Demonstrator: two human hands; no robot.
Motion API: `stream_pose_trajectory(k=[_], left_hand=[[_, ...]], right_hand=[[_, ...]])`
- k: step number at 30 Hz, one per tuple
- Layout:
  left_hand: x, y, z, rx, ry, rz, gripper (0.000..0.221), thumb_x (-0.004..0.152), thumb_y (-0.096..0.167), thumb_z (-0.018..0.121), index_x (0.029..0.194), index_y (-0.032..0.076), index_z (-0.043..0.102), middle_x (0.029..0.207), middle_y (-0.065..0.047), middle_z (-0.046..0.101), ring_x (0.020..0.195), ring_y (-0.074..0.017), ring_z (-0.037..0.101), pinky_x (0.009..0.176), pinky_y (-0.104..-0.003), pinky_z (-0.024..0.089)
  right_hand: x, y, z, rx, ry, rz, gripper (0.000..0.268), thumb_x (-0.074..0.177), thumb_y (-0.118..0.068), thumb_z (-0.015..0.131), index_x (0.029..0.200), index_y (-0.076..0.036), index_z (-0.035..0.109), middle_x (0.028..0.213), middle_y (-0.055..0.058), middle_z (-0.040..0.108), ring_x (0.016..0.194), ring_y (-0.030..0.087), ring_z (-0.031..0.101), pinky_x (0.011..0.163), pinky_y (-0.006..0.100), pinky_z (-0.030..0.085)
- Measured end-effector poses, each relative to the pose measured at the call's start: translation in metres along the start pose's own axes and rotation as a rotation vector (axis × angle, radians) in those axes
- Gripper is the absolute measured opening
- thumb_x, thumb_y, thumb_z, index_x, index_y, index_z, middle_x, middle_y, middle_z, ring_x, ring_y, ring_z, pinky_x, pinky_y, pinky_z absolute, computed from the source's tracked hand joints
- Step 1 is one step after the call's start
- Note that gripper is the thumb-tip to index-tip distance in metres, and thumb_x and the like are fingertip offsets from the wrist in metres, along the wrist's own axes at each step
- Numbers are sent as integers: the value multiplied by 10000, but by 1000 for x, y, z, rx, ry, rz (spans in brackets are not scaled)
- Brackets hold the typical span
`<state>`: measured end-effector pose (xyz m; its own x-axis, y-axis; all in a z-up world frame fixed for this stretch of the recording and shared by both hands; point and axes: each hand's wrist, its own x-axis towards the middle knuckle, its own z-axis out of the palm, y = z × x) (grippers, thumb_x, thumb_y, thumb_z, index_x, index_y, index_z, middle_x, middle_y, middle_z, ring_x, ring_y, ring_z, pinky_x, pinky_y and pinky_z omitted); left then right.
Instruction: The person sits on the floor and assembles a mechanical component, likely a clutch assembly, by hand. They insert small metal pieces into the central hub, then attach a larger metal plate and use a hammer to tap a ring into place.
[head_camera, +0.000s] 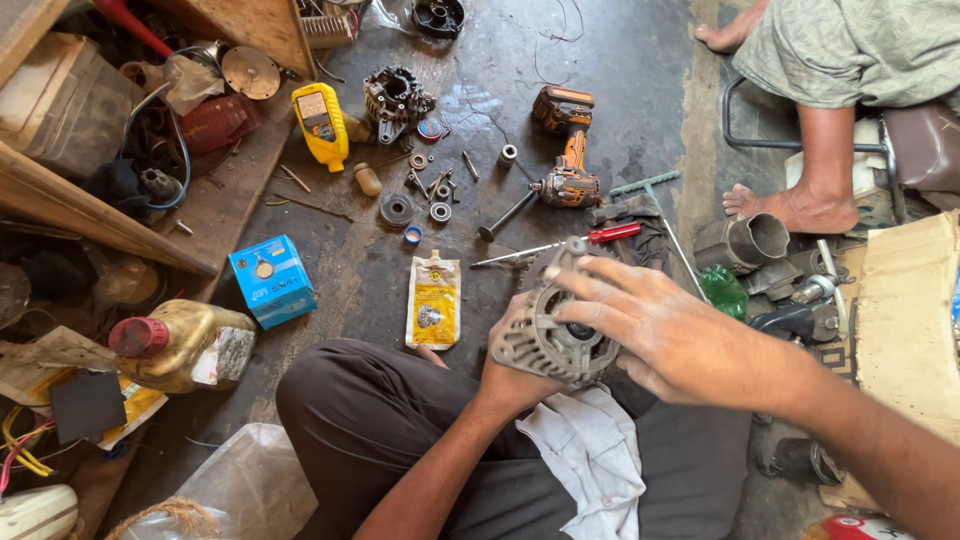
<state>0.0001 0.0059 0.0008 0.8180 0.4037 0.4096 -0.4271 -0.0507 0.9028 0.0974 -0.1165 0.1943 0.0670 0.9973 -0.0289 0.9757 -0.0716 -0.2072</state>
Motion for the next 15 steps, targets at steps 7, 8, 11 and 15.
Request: stream_pose_trajectory(k=[7,8,11,15], left_hand=[[3,4,-4,92,63,-67,813,646,268,954,1324,29,574,1240,-112,701,1124,-240,718,1007,-351,555],[3,5,-4,113,66,-105,795,661,278,950,1318,36,575,1226,-105,714,1110,-233,730,1002,-346,566],[6,6,-5,92,32,-42,829,659,296,951,1335,38,546,1217,-114,701,1117,-225,723,1001,-342,570],[3,4,-7,118,65,26,824,705,268,939,1390,28,547,1313,-146,696,1196,-240,713,1051,-359,553]], right_hand=[[12,1,-5,-236,-124,334,759,807,-469,750,1390,-74,467,895,140,651,777,302,674,642,424,498],[13,-1,-7,-288,-170,497,694,888,-511,709,1381,-88,466,670,103,664,640,277,684,592,412,499],[14,-2,-27,-114,286,297,469,909,-274,736,1246,-24,528,503,56,541,427,278,575,417,425,402],[12,-4,-36,-101,313,343,397,885,-239,742,1196,-44,591,522,58,550,449,251,588,446,402,436]])
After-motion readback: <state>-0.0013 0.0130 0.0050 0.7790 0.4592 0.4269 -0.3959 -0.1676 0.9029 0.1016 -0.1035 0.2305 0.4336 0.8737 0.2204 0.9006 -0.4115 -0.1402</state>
